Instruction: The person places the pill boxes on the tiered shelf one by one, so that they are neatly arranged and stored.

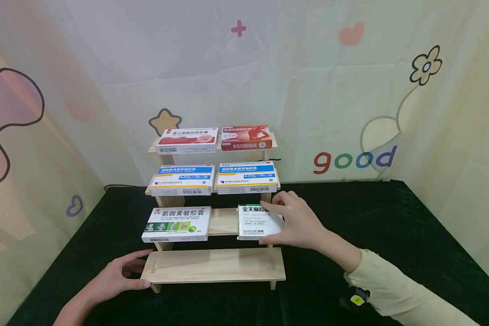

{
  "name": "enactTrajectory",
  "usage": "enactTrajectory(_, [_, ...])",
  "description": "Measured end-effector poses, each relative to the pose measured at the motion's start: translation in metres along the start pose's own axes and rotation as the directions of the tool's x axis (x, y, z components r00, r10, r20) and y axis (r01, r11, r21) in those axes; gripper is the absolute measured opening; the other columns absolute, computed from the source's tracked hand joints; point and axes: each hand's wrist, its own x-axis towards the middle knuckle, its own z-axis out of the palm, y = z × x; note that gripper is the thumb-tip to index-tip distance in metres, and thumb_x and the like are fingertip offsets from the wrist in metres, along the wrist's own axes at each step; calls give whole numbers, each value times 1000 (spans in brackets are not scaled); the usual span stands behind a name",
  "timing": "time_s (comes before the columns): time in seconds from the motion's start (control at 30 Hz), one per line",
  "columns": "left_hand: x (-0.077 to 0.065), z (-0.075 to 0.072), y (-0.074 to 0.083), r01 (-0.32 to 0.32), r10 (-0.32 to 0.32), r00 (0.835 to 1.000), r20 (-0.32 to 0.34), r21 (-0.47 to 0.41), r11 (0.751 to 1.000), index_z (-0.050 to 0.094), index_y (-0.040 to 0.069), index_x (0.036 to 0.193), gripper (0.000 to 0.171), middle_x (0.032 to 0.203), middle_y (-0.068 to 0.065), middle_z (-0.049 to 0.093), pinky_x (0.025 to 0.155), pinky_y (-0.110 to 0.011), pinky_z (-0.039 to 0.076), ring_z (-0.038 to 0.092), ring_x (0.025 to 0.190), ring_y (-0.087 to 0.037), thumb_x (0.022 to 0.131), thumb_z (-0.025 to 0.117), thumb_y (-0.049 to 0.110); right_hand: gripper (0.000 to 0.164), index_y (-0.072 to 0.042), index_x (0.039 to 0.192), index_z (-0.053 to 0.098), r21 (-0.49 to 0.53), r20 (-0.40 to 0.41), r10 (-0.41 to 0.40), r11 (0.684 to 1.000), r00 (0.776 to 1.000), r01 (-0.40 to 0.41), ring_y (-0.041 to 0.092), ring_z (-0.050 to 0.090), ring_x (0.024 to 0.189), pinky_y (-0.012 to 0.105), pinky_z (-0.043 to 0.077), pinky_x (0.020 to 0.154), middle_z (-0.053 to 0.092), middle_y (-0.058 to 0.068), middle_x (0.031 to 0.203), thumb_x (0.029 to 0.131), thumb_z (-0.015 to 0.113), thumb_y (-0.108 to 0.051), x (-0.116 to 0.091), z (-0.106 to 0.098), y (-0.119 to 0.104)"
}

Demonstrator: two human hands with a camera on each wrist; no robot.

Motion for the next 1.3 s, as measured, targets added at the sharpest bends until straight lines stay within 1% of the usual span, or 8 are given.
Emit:
enactTrajectory(0.5, [0, 0, -1, -1, 1, 1000, 3, -7, 1000, 35, -3, 135, 68, 119, -25, 52, 79, -48, 45, 55, 100, -32, 81, 68, 22, 73, -13, 114, 64, 61, -63, -20, 998, 998, 24, 14, 41, 89, 29, 39, 72, 54, 4, 104, 56, 79, -55, 8, 15, -11])
enactTrajectory(0.7, [0, 0, -1, 0, 0, 1000, -1, -1, 1000, 35, -3, 135, 69, 118, -24, 52, 79, -49, 45, 55, 100, -32, 80, 68, 23, 70, -13, 112, 64, 86, -62, -6, 996, 998, 11, 15, 41, 90, 29, 40, 73, 54, 3, 104, 57, 79, -53, 11, 17, -17])
enactTrajectory(0.97, [0, -1, -2, 2, -2, 1000, -1, 0, 1000, 35, -3, 135, 69, 118, -24, 52, 80, -50, 45, 55, 100, -32, 80, 68, 23, 72, -11, 113, 64, 67, -83, -25, 997, 996, 31, 16, 42, 93, 31, 40, 77, 54, 4, 104, 57, 78, -53, 17, 21, -25])
enactTrajectory(1.3, [0, -1, -1, 5, -4, 1000, 8, -22, 1000, 35, -3, 135, 68, 119, -24, 51, 80, -48, 45, 54, 100, -32, 81, 68, 22, 70, -11, 113, 65, 58, -77, -12, 998, 997, 17, 17, 43, 95, 34, 41, 81, 56, 4, 105, 59, 77, -55, 20, 28, -29])
